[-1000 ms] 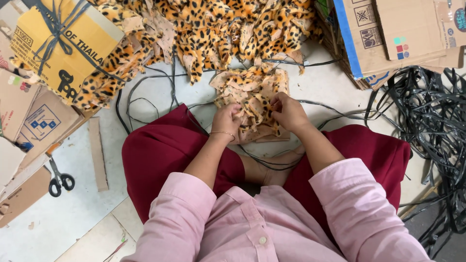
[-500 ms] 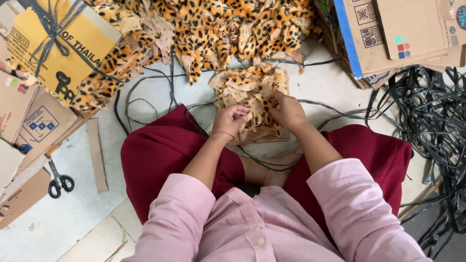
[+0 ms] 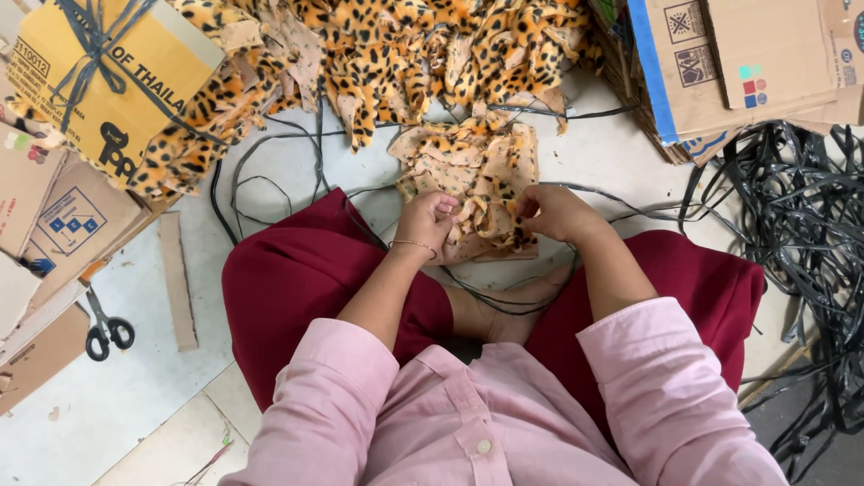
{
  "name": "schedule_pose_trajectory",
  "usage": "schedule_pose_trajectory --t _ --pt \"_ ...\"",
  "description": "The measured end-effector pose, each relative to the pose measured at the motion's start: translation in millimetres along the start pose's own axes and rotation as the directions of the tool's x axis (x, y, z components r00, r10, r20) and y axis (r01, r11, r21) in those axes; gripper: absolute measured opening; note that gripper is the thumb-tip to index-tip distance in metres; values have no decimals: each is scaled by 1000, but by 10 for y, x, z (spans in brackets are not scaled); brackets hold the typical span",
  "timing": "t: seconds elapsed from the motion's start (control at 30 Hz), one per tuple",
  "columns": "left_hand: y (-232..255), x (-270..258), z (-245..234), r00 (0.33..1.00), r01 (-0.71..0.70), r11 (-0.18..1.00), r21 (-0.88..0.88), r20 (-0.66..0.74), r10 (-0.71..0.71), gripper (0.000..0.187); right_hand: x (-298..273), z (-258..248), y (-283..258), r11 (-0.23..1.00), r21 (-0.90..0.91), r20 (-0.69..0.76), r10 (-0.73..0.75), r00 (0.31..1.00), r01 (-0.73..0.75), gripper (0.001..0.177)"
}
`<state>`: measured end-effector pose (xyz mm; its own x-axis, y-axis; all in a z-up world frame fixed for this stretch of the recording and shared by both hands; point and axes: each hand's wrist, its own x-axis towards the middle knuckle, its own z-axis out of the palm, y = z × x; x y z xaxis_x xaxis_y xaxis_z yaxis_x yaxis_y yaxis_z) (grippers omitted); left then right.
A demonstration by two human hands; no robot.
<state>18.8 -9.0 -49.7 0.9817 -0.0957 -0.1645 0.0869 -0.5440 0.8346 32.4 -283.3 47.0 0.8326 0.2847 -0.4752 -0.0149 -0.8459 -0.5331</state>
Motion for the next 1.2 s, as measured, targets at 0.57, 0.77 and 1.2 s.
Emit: schedule_pose_trajectory --t 0.57,0.77,1.2 --pt "227 -112 -51 965 -256 937 239 126 231 25 162 263 -77 979 -184 -17 -90 996 85 23" --pt "209 109 -161 965 -139 988 65 -213 150 23 42 47 -474 980 -152 -311 -169 935 126 23" --pt "76 406 -61 882 96 798 -595 -322 -346 25 1164 97 -655 862 -501 -223 -215 951 77 44"
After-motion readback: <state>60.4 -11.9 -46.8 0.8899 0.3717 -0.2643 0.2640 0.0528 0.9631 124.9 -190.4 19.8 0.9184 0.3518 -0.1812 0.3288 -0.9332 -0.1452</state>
